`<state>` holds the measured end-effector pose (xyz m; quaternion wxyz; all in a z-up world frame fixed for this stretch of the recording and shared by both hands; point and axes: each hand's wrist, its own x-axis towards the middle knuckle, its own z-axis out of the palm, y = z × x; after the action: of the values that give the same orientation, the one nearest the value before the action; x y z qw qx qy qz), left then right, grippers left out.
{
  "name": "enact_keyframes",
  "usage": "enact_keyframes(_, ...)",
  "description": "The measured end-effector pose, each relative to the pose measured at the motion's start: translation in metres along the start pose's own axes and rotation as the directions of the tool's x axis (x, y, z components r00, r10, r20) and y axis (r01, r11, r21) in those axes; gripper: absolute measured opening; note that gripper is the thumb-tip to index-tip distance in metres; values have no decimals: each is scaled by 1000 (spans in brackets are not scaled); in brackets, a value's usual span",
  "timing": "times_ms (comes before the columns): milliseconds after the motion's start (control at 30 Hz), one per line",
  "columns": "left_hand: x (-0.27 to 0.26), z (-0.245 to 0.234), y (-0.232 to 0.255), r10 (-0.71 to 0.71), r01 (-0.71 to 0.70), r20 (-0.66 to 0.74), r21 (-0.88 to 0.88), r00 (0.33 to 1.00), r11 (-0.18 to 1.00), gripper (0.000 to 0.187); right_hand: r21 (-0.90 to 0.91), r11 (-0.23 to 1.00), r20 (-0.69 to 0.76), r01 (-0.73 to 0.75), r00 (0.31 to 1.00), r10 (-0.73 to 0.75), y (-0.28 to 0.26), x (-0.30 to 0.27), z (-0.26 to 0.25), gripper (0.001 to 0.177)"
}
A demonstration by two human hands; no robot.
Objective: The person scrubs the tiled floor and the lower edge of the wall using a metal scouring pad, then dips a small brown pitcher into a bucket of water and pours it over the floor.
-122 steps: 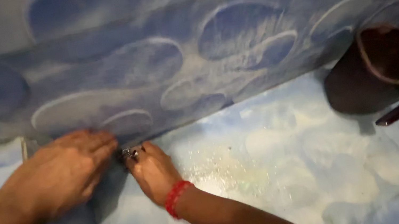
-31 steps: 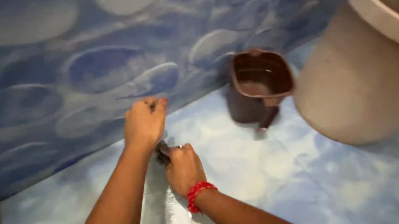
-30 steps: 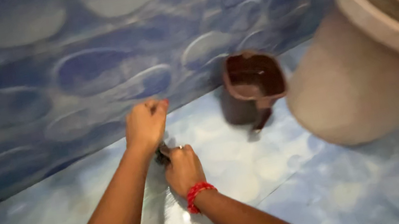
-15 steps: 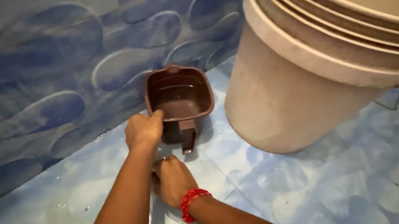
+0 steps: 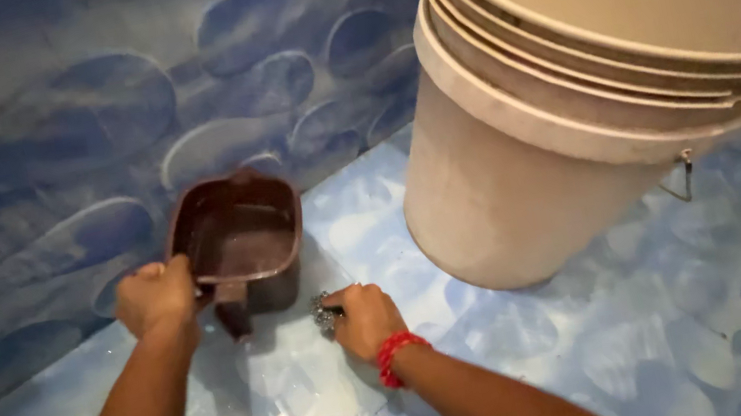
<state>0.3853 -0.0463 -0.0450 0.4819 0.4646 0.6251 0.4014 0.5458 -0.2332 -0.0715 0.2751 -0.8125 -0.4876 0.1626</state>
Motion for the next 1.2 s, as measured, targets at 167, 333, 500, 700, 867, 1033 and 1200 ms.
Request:
enact_keyframes(167, 2, -22, 12, 97, -81, -62, 224, 993, 971, 24, -196, 973, 101, 121, 990, -102, -8, 45, -53, 30)
enact_keyframes(333, -56, -12, 52, 867, -556, -102, 729, 488, 399, 38, -240, 969, 9, 63, 998, -63, -1, 78, -84, 27)
enact_keyframes(500, -123, 41, 79, 795, -881, 381, 182, 473, 437, 30, -99, 984, -245, 146, 955, -166, 20, 86, -43, 36)
enact_keyframes(700, -112, 106, 19, 500, -839, 704, 264, 505, 475, 67, -12, 983, -210, 183, 961, -182, 56, 13, 10, 33)
enact_keyframes(867, -48, 129, -42, 427, -896, 788, 382, 444, 227, 81, -371, 714, -96, 594, 741, -665, 74, 18, -11, 46)
enact_keyframes(1033, -20, 150, -68, 625, -851, 611, 165, 485, 499, 62, -308, 875, -344, 374, 813, -469, 65, 91, 11, 51)
enact_keyframes(1200, -25, 158, -57, 420, -579, 580, 111, 698, 808, 76, 230, 969, 33, 92, 994, -102, 44, 98, -1, 44)
